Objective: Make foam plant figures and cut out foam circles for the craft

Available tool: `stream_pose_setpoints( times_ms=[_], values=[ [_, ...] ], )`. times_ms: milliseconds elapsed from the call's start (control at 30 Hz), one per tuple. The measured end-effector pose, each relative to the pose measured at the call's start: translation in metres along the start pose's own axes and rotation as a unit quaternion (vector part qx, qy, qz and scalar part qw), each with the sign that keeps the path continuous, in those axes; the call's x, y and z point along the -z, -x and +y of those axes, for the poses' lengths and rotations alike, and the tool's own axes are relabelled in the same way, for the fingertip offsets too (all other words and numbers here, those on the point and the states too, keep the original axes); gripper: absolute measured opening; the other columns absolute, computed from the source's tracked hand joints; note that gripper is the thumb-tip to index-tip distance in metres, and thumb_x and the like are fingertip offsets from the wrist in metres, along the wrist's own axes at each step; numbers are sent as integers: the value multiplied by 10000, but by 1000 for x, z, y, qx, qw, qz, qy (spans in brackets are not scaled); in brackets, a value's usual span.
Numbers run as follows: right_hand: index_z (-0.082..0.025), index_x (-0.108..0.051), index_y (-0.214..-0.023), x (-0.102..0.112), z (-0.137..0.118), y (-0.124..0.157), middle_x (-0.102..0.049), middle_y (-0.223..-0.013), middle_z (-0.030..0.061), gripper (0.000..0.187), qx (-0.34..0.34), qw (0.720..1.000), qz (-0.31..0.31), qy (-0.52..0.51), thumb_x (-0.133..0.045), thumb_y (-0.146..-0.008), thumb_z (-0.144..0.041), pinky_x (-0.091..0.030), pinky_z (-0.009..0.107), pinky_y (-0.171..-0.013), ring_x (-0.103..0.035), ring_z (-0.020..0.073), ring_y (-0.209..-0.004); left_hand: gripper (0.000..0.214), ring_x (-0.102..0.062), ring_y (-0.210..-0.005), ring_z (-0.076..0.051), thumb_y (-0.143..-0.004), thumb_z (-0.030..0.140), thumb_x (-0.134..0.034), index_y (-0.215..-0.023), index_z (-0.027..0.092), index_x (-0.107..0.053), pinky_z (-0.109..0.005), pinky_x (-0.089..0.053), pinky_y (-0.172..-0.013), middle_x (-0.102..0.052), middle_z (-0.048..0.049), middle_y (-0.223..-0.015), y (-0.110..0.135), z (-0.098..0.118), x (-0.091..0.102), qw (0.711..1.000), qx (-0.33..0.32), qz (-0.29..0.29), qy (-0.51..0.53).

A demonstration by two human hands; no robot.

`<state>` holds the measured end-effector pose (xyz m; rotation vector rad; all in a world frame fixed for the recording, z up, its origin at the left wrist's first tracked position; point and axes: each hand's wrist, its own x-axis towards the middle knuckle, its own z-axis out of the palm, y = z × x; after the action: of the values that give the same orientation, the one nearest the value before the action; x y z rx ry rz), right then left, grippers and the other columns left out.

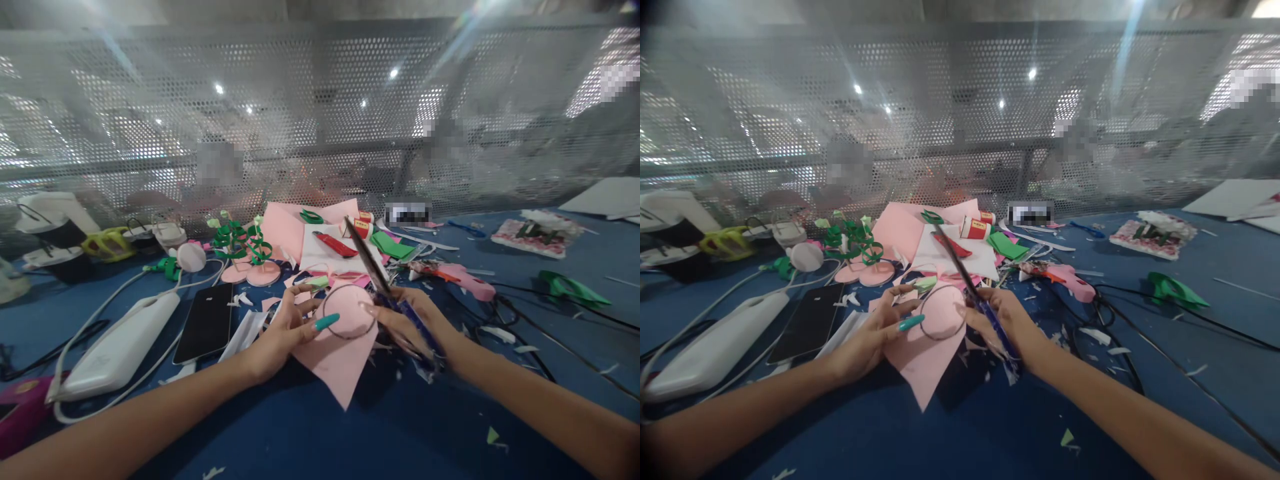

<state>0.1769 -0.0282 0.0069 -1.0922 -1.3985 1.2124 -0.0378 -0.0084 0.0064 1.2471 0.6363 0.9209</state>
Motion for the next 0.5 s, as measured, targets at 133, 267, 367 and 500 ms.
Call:
stream_pose_setpoints(
  times_ms=[133, 267, 367, 500],
  values=[
    [-208, -551, -680, -3, 0, 1, -334, -396, -106, 327, -8, 994, 57, -91, -753, -631, -460, -230, 198, -311, -281, 54, -326, 630, -643, -874, -171, -609, 171, -814, -1100, 237, -424, -278, -510, -723, -639, -23, -1007, -2, 0, -1, 997, 34, 69, -22],
    [-224, -446, -605, 0, 4, -1, -337, -370, -107, 366, -33, 990, 66, -119, -748, -652, -426, -227, 201, -286, -275, 56, -289, 453, -574, -614, -80, -627, 186, -804, -1008, 201, -559, -171, -435, -499, -623, 33, -802, -3, 2, -1, 988, 27, 145, -47],
    [-219, -492, -610, 4, 2, -1, -343, -378, -97, 328, -59, 989, 65, -120, -746, -648, -423, -246, 210, -300, -304, 66, -307, 421, -538, -569, -65, -678, 230, -777, -1071, 199, -628, -160, -399, -460, -649, 16, -794, -2, 3, -3, 989, 23, 131, -62],
    [-208, -578, -682, 5, -7, 2, -451, -456, -65, 283, -69, 992, 34, -101, -768, -613, -407, -339, 215, -378, -426, 92, -402, 480, -598, -682, -92, -692, 228, -767, -1149, 248, -623, -167, -440, -523, -693, -3, -921, -1, 4, -3, 992, 20, 109, -53]
  ],
)
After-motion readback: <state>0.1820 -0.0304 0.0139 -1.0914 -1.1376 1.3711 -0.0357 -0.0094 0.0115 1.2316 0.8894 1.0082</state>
